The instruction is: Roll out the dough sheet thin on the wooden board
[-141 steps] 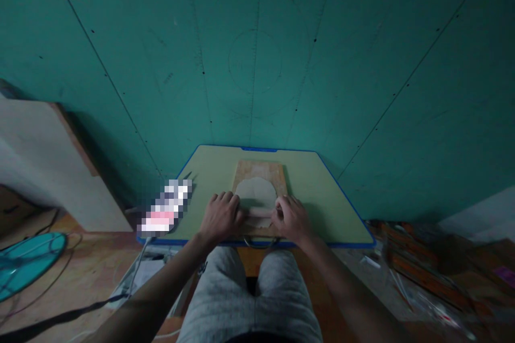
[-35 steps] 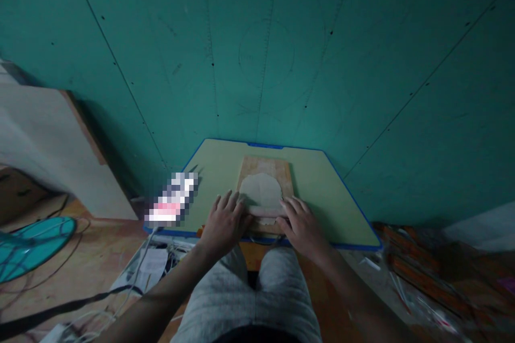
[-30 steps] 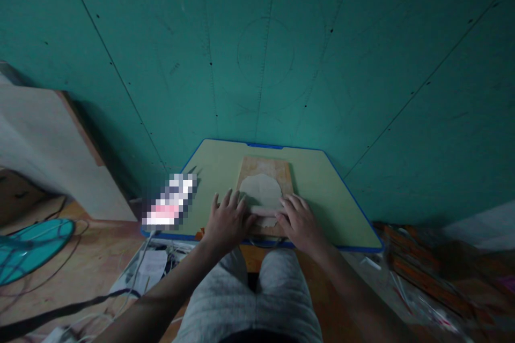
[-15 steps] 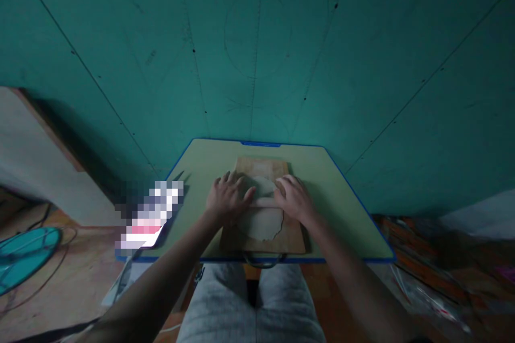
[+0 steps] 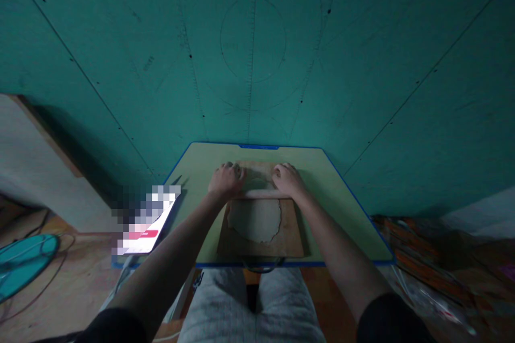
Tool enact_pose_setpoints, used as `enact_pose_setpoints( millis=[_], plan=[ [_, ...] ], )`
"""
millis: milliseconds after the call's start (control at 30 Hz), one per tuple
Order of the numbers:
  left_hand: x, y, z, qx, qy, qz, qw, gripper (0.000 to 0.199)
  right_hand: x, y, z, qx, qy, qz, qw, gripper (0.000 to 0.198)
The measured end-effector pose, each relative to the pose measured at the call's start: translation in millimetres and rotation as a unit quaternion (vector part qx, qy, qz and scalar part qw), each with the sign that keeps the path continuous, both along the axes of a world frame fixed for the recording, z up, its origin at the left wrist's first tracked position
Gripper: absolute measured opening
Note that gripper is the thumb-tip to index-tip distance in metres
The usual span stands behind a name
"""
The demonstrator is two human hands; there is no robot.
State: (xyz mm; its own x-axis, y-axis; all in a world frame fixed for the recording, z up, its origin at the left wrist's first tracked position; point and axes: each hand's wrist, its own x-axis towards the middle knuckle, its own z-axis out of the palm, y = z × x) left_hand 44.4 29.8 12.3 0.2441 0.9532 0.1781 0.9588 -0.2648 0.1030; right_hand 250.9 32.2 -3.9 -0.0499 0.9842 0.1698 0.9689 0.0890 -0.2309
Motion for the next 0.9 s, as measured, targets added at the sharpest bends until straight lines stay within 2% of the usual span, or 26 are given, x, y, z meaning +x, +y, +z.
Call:
enact_pose_setpoints(
  millis=[200,300,400,533,633,700,833,900],
  plan=[
    [-2,-29,-5.8,0.015,-0.007,0.013,1.000,0.047,0,-29,-9,0.030,0.019,0.016,0.999,0.031],
    [-6,-47,-9.2,0.039,0.004,0.006,0.999,0.045,-1,-62,-20,0.050,0.037,0.042,0.997,0.035],
    [-8,-56,-10.2,0.052,0.020,-0.012,0.998,0.039,-6,-104,-25,0.098,0.024,0.086,0.991,0.043],
    [-5,-56,-14.8,0.034,0.013,-0.010,0.999,0.036,-22,-157,-16,0.054,0.070,0.147,0.985,0.051],
    [-1,-48,-24.7,0.035,-0.001,-0.041,0.999,0.038,-39,-185,-8,0.045,0.117,0.205,0.971,0.055],
    [2,-40,-31.6,0.033,-0.007,-0.074,0.997,0.041,-50,-197,-11,0.063,0.122,0.245,0.960,0.050],
    [11,-21,-38.5,0.007,-0.012,-0.162,0.987,0.047,-70,-205,-29,0.126,0.116,0.289,0.942,0.017],
    [18,-13,-39.1,0.000,-0.011,-0.201,0.980,0.047,-79,-202,-37,0.143,0.098,0.307,0.936,0.014]
  ],
)
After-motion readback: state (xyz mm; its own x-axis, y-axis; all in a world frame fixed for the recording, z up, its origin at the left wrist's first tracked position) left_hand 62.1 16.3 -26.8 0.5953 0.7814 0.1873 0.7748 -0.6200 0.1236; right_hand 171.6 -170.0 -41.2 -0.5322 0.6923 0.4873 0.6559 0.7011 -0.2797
